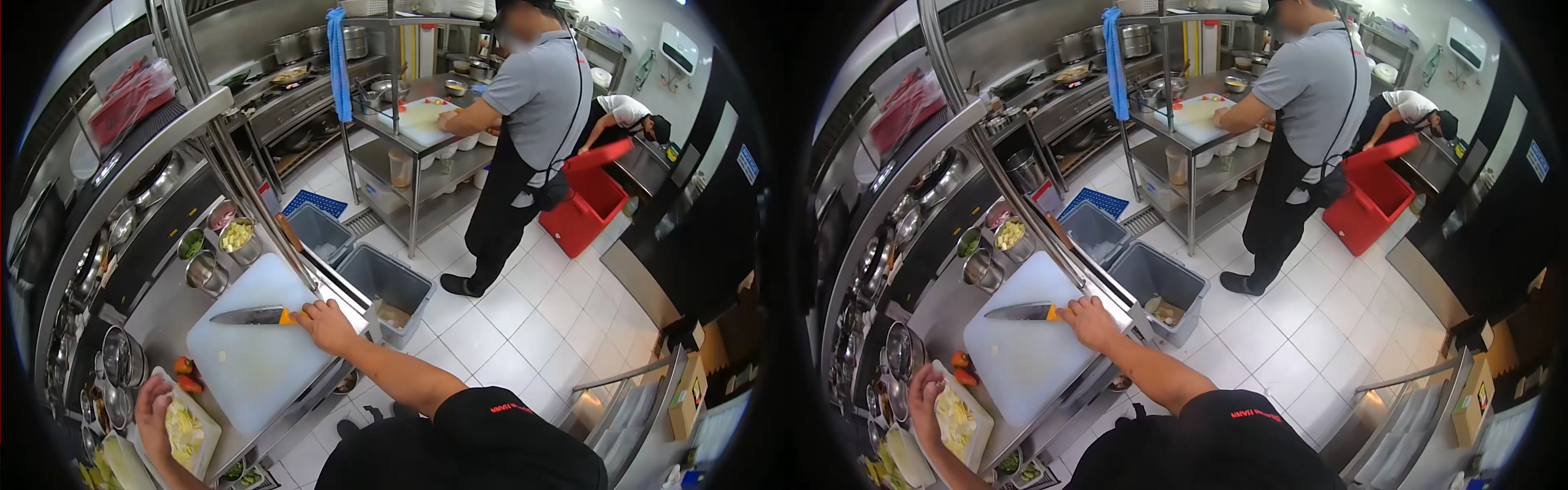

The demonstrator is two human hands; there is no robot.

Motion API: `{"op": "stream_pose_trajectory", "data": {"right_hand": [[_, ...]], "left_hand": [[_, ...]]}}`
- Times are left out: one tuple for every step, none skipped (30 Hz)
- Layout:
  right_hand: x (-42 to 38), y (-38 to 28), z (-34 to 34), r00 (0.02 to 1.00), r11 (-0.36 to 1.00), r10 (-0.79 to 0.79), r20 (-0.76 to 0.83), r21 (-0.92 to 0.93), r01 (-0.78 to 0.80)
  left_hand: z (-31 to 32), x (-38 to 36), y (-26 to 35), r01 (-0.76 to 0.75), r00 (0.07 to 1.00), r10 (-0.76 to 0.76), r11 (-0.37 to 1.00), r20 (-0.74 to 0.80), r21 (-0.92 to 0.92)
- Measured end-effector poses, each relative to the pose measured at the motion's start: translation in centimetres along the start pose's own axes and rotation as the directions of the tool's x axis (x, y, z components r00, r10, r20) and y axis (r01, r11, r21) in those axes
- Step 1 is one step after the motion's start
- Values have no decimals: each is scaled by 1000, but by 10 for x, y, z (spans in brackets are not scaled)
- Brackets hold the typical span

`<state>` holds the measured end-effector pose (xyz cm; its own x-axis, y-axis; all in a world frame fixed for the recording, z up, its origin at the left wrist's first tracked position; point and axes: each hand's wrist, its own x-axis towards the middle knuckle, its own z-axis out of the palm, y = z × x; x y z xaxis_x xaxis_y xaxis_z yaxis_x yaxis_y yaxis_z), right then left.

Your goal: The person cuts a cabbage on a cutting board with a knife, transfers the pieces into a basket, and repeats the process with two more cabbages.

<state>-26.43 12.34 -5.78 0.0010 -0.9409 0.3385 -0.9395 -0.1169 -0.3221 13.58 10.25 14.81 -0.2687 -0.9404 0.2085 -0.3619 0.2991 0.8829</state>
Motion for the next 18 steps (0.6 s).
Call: {"op": "stream_pose_trajectory", "data": {"right_hand": [[1, -5, -1, 1000, 1000, 15, 8, 12, -15], [5, -7, -2, 999, 999, 34, 1, -8, -34], [7, -11, -2, 999, 998, 53, -4, -26, -53], [10, -16, -1, 998, 997, 70, -9, -44, -70], [15, -19, 1, 997, 996, 74, -30, -46, -76], [19, -22, 7, 995, 995, 82, -51, -48, -85], [21, -26, 12, 993, 994, 90, -71, -49, -93], [22, -26, 17, 993, 995, 82, -87, -40, -86], [21, -25, 19, 992, 996, 75, -101, -31, -79], [21, -25, 19, 991, 997, 67, -117, -22, -70], [21, -26, 17, 991, 997, 72, -111, -28, -75], [21, -28, 15, 992, 996, 76, -102, -32, -79], [21, -30, 14, 993, 996, 79, -93, -34, -82], [22, -30, 17, 992, 993, 82, -100, -77, -90], [21, -31, 16, 991, 992, 84, -101, -85, -92], [20, -32, 15, 992, 992, 84, -99, -88, -93], [22, -32, 14, 991, 991, 82, -104, -93, -92], [22, -34, 14, 989, 991, 101, -109, -80, -110]], "left_hand": [[-30, -2, -33, 113, 990, -102, 988, -101, 104], [-61, 0, -69, 229, 959, -188, 954, -212, 193], [-98, 2, -114, 246, 958, -186, 924, -219, 292], [-129, 3, -161, 261, 957, -182, 884, -227, 388], [-148, -2, -207, 255, 957, -153, 849, -245, 463], [-160, -2, -239, 248, 958, -122, 807, -259, 536], [-161, -2, -249, 282, 959, -179, 628, -219, 725], [-157, -5, -260, 319, 941, -277, 543, -193, 777], [-156, -3, -283, 323, 924, -353, 511, -148, 797], [-153, -4, -299, 319, 904, -412, 472, -114, 822], [-150, -3, -309, 354, 895, -420, 463, -150, 813], [-140, -4, -307, 390, 883, -431, 451, -186, 803], [-131, -4, -297, 427, 869, -442, 438, -224, 791], [-128, -1, -283, 418, 878, -426, 461, -218, 783], [-126, 3, -278, 420, 875, -440, 486, -201, 766], [-128, 5, -275, 426, 871, -454, 505, -188, 751], [-131, 8, -275, 429, 869, -463, 527, -176, 733], [-135, 10, -277, 351, 919, -373, 631, -127, 692]]}}
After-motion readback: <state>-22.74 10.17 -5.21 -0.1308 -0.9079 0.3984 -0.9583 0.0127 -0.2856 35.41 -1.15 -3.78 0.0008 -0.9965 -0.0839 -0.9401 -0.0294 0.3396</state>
